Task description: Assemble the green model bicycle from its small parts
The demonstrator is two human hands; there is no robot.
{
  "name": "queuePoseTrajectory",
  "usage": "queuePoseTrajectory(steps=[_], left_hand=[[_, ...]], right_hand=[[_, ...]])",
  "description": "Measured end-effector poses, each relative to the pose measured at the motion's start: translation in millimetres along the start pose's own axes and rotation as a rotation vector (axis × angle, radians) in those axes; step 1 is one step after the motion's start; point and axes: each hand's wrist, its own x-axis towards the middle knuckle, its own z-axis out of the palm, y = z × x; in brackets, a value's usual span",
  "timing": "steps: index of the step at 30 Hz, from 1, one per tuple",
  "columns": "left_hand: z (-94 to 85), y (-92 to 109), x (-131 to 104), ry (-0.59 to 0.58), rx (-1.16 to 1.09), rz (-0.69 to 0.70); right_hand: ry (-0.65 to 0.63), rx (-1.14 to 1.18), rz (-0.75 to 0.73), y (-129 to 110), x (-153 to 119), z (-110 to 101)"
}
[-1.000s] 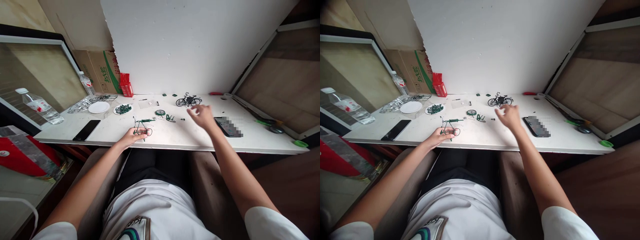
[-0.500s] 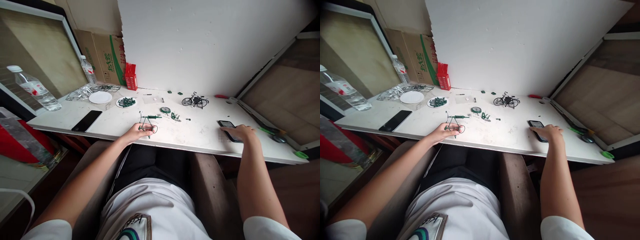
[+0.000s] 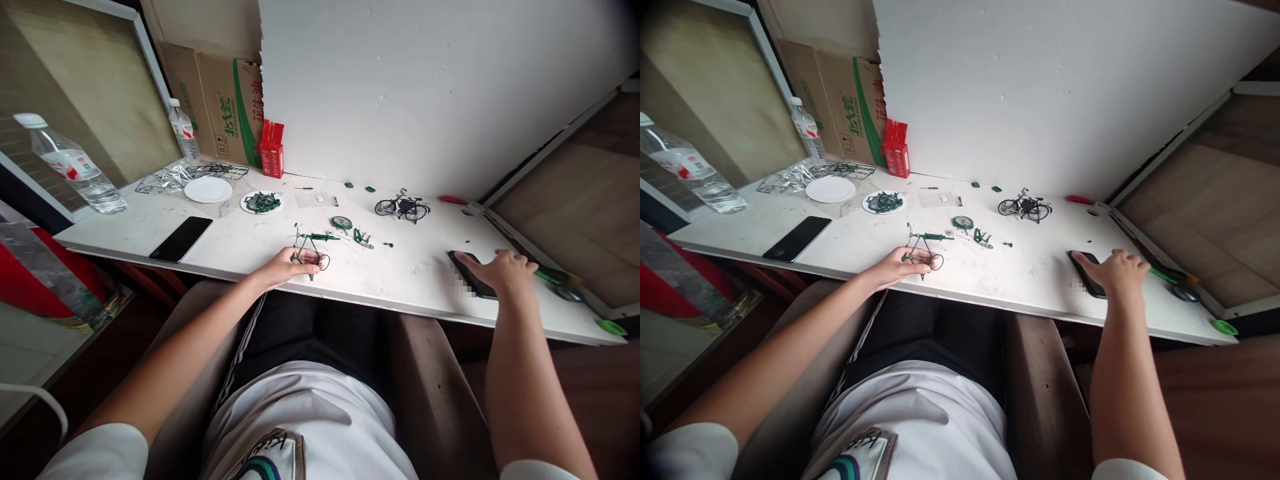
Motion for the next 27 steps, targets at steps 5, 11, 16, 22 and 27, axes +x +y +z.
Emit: queuePoseTrajectory(steps=[5,11,16,22,27], left_hand=[[1.4,-2,1,0.025,-0.112,0.039],[3.1,3,-4,-0.002,-0.173,0.073],[-0.6,0,-2,-0.018,-0.201,0.097],[2.4,-1,2,0.063,-0.154,0.058],[2.7,0,12,0.129,-0.147,0.095]], right_hand=[[-0.021,0.528,-0.108,-86,-34,-40],[-0.442,0.855,-0.626,-200,-118,-76],[-0.618,0.939,-0.788,-242,-145,-89],[-0.707,1.051,-0.95,-254,-141,-82],[-0.689,1.101,-0.897,-257,-141,-75]])
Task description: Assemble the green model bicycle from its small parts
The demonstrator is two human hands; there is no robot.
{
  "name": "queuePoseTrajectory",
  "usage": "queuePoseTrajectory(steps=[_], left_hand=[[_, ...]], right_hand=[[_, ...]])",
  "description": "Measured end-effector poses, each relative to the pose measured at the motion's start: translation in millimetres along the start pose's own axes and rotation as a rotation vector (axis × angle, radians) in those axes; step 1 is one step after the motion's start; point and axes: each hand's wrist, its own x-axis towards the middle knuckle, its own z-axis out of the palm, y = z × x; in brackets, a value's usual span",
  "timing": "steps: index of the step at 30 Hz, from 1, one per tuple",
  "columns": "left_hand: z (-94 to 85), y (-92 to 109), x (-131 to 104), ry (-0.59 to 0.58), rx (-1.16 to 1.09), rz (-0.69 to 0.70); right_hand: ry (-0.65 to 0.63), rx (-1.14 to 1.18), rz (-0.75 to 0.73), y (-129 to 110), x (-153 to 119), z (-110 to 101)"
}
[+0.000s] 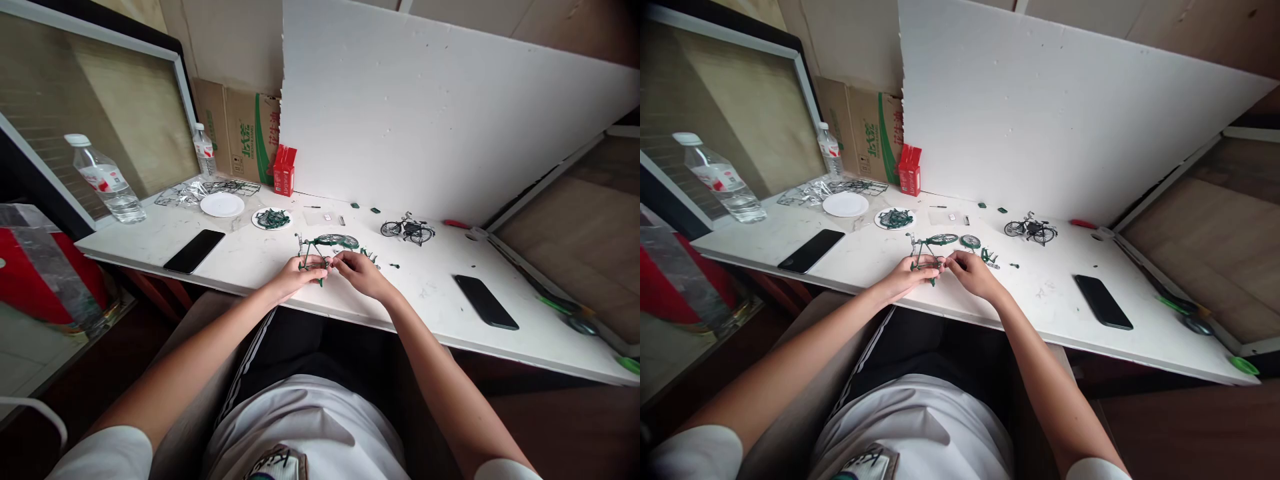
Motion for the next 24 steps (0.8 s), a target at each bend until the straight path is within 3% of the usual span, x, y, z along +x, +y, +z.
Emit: queuePoseTrajectory(steps=[8,15,19,24], left_hand=[[-4.7,-5,10,0.02,-0.12,-0.008],[-4.4,-8,8,0.034,-0.089,0.016],[-5.4,-9,8,0.033,-0.078,0.005],[-5.4,-10,8,0.022,-0.049,0.002]], right_hand=[[0.069,0.001,0.009,16,5,5],[0.286,-0.206,0.207,55,1,-22],[0.307,-0.342,0.131,69,-1,-20],[0.328,-0.359,0.01,70,-1,-6]])
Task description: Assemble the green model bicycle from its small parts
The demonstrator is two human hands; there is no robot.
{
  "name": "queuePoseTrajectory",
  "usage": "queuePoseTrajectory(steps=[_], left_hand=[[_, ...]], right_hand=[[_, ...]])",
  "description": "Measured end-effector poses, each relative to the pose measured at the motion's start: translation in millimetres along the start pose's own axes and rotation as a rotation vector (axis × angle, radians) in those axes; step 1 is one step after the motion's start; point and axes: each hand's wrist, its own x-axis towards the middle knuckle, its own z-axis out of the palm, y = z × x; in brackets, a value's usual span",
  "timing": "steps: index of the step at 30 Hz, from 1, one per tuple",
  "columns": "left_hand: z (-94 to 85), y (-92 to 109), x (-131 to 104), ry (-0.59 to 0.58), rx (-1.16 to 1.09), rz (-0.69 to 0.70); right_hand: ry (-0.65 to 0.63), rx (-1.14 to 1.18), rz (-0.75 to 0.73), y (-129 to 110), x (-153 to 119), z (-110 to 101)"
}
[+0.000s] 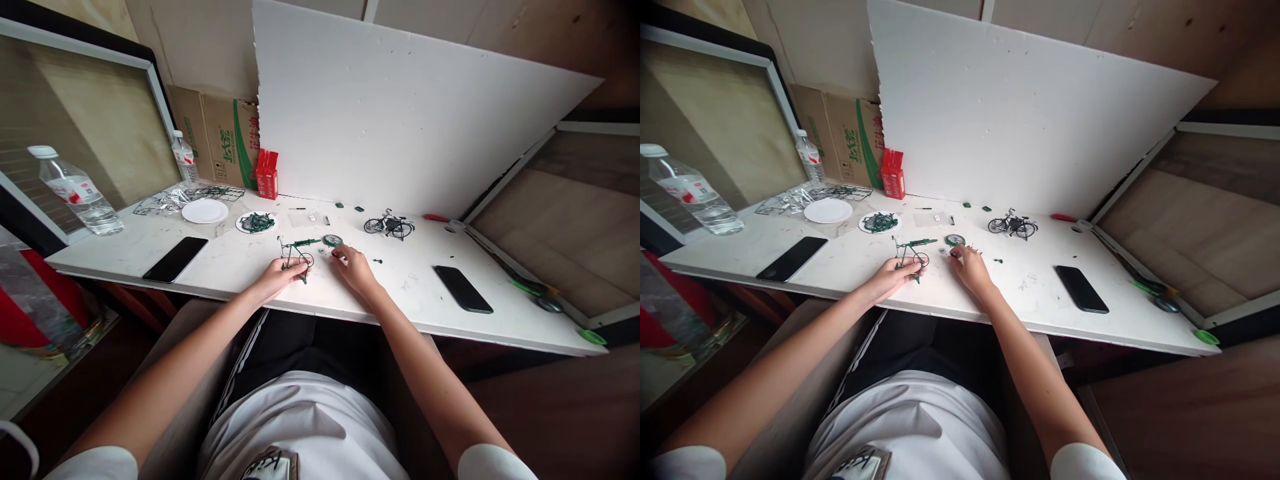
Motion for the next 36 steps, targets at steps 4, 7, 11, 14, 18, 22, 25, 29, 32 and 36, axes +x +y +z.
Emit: queuePoseTrajectory(steps=[4,7,11,14,18,22,25,29,32,36], left_hand=[[1.7,1,-1,-0.01,0.036,0.011],[1.5,0,0,-0.012,0.051,0.017],[-1.2,-2,1,0.006,0.063,0.006],[-3.0,-4,2,0.03,0.076,0.005],[-3.7,-5,2,0.025,0.06,0.002],[-3.3,-5,2,0.014,0.047,0.008],[-2.8,-5,2,0.032,0.043,0.003],[-2.7,-6,2,0.052,0.042,0.02],[-3.5,-8,3,0.05,0.033,0.045],[-5.0,-10,4,0.027,0.022,0.049]], right_hand=[[0.047,-0.012,-0.084,4,-1,1],[0.05,-0.042,-0.081,9,-1,2],[0.055,-0.058,-0.033,14,-1,7],[0.206,-0.053,0.017,18,-1,9],[0.449,0.007,0.139,22,-1,4],[0.482,0.091,0.27,24,-2,-3],[0.432,0.083,0.31,27,-3,-5],[0.36,0.014,0.364,31,-4,-4],[0.331,-0.021,0.41,30,-4,-3],[0.332,-0.027,0.419,26,-3,-2]])
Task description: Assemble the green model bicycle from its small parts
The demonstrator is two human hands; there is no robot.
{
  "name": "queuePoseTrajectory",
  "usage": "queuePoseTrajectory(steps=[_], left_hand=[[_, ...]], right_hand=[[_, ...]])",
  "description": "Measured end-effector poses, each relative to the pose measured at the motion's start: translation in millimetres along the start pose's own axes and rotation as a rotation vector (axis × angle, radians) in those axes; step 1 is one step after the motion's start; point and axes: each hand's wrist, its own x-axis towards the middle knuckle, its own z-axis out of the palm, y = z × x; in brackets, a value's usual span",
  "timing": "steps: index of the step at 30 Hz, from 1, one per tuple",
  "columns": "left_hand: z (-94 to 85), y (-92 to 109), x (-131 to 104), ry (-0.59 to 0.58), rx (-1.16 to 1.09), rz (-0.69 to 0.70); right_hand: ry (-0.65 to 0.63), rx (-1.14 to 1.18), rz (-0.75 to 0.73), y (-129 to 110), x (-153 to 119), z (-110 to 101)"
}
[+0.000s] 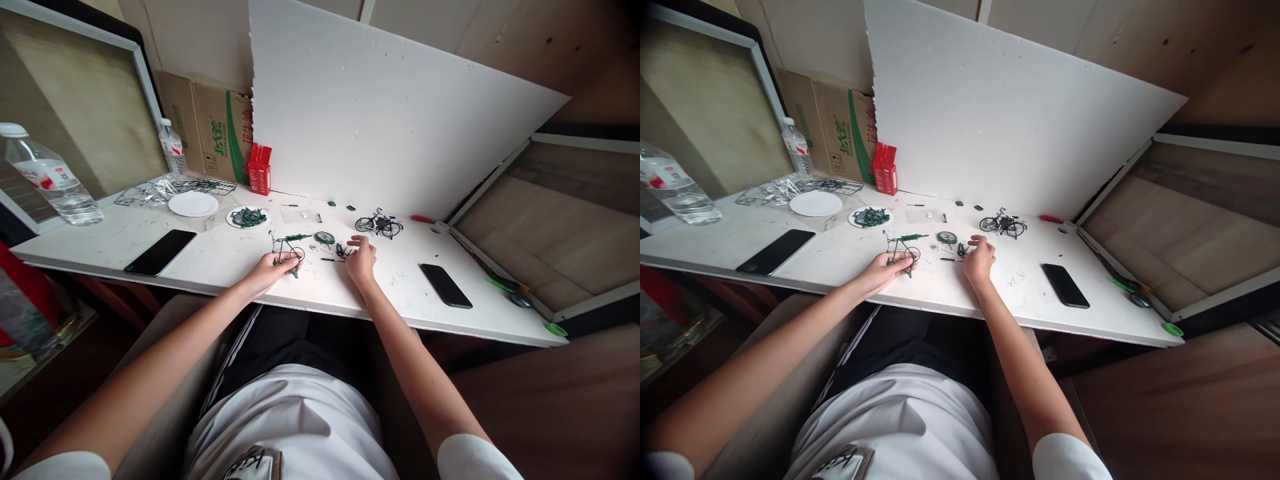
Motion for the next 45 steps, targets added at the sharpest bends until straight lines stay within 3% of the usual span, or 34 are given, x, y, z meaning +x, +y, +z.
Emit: queuePoseTrajectory(steps=[9,17,31,40,45], left_hand=[[0.0,3,-2,-0.006,-0.02,-0.005],[-1.1,3,-2,-0.024,-0.031,0.0],[-0.8,2,-3,0.004,-0.021,0.003],[0.3,2,-2,0.01,-0.036,0.018],[0.4,2,-2,0.02,-0.045,0.014]], right_hand=[[-0.067,-0.231,-0.041,0,-4,5],[-0.112,-0.295,-0.057,4,-4,7],[-0.125,-0.192,-0.089,2,-4,7],[-0.026,0.129,-0.176,7,-1,10],[0.036,0.071,-0.129,3,1,4]])
